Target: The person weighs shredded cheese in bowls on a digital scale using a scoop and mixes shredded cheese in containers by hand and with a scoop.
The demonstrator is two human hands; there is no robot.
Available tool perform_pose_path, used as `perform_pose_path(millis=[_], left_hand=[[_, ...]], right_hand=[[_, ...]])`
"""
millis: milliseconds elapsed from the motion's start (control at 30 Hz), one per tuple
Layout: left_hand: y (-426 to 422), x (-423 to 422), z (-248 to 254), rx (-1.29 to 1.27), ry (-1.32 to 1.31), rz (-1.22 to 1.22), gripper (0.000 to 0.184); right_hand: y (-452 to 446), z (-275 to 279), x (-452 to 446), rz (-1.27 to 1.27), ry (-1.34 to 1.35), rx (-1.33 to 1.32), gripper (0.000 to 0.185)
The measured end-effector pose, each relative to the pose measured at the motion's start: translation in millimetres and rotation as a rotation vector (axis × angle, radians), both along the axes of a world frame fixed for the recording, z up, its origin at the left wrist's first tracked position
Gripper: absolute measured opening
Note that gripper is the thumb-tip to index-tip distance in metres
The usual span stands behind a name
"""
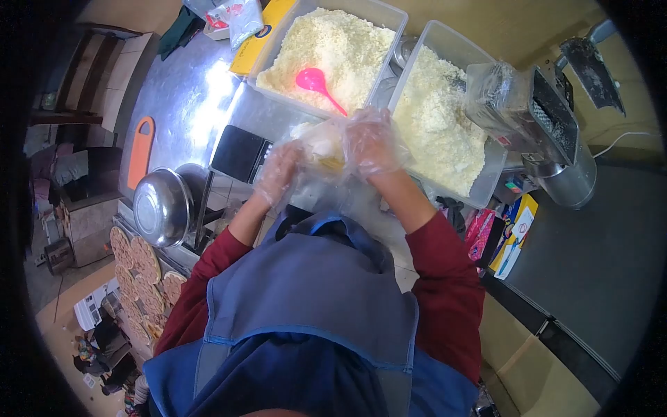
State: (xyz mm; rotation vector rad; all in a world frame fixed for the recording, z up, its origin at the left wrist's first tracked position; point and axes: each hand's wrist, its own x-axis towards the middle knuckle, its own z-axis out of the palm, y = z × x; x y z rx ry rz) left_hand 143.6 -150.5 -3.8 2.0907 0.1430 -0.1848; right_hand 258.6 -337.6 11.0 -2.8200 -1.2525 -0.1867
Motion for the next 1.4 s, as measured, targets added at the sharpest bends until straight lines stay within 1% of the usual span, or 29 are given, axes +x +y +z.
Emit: perform_pose_path(millis=[33,67,100,133,167,200,233,333,367,400,433,467,500,533,600,667,700,767,833,900,967,1033,1100,1167,1200,1267,1300,1333,1400], left_hand=[[-0.6,-3.4,2.6,-0.011,-0.125,0.056,0.023],[-2.4,-7.6,6.2,-0.024,-0.247,0.112,0.023],[-1.6,-10.1,11.8,0.18,-0.336,0.023,0.026],[-3.4,-10.5,21.0,0.183,-0.338,0.027,0.026],[-5.7,-10.7,28.9,0.099,-0.232,0.079,0.027],[-7.3,-11.1,34.3,0.013,-0.124,0.132,0.028],[-3.9,-12.2,37.8,0.013,-0.121,0.136,0.028],[7.2,-8.0,37.7,0.035,-0.226,0.214,0.028],[6.5,0.1,34.3,-0.015,-0.113,0.253,0.028],[7.3,8.9,29.0,-0.066,0.003,0.29,0.029],[15.6,13.5,-9.5,0.007,-0.023,0.209,0.032],[9.3,13.3,-6.1,0.01,-0.027,0.211,0.032],[-1.9,12.5,-0.1,-0.23,0.007,0.251,0.033],[-7.7,12.5,2.7,-0.474,0.045,0.289,0.035],[-7.9,15.5,4.0,-0.545,0.044,0.302,0.031],[-9.9,14.7,12.7,-0.472,0.005,0.337,0.03],[-6.8,14.5,9.0,-0.475,0.011,0.337,0.03],[2.8,17.9,1.9,-0.365,0.05,0.253,0.037],[2.6,19.6,6.8,-0.301,0.041,0.238,0.036],[3.7,20.4,15.9,-0.237,0.034,0.226,0.035],[7.6,22.7,25.8,0.124,-0.001,0.157,0.031],[7.7,19.8,39.6,0.13,-0.002,0.203,0.029],[6.1,16.3,49.2,0.139,-0.002,0.247,0.027],[0.8,15.2,59.2,0.306,-0.461,0.222,0.029],[-3.7,12.7,68.5,0.305,-0.462,0.219,0.029],[-19.6,10.5,94.2,0.638,-0.294,-0.224,0.032],[-32.2,11.2,93.0,0.71,-0.149,-0.344,0.038],[-42.2,12.3,90.5,0.717,-0.153,-0.346,0.038],[-55.7,13.9,87.4,0.894,0.047,-0.62,0.043]], right_hand=[[-3.9,2.2,0.3,0.058,0.025,0.164,0.022],[-8.2,5.8,-1.4,0.057,0.027,0.164,0.022],[-12.4,12.3,-1.3,0.024,0.238,0.23,0.024],[-13.1,24.8,-1.1,-0.008,0.449,0.295,0.026],[-12.2,43.5,-1.6,-0.001,0.448,0.297,0.026],[-11.5,66.8,-2.5,-0.055,0.554,0.263,0.027],[-11.5,82.3,-3.5,-0.114,0.662,0.225,0.027],[-1.3,94.9,-8.4,-0.142,0.731,0.292,0.03],[4.0,83.6,-10.7,-0.141,0.73,0.297,0.03],[9.4,59.5,-15.0,-0.128,0.61,0.231,0.03],[12.3,36.1,-18.5,-0.11,0.488,0.164,0.031],[12.3,12.8,-23.3,-0.107,0.484,0.167,0.031],[11.8,-10.6,-29.9,-0.06,0.459,0.157,0.031],[14.8,-6.7,-36.6,-0.013,0.437,0.145,0.031],[5.8,7.9,-37.2,0.006,0.458,0.156,0.033],[4.6,50.6,-28.6,-0.042,0.553,-0.008,0.035],[7.9,63.9,-22.8,-0.044,0.559,-0.012,0.035],[20.0,76.7,1.8,-0.185,0.402,0.099,0.036],[29.7,45.2,31.1,-0.1,0.243,0.273,0.036],[57.7,19.2,56.4,-0.2,0.351,0.055,0.033],[78.6,-27.1,72.7,-0.252,0.325,-0.017,0.031],[85.8,-37.0,75.0,-0.299,0.3,-0.085,0.029],[87.4,-31.9,71.7,-0.309,0.386,-0.146,0.031],[85.7,-22.0,75.8,-0.289,0.427,-0.131,0.031],[84.3,-17.9,76.0,-0.268,0.471,-0.116,0.031],[83.0,-22.7,84.7,-0.283,0.519,-0.042,0.028],[81.3,-26.4,87.5,-0.293,0.568,0.033,0.027],[80.9,-28.5,86.8,-0.295,0.565,0.041,0.027],[84.7,-32.2,86.1,-0.389,0.62,0.157,0.027]])
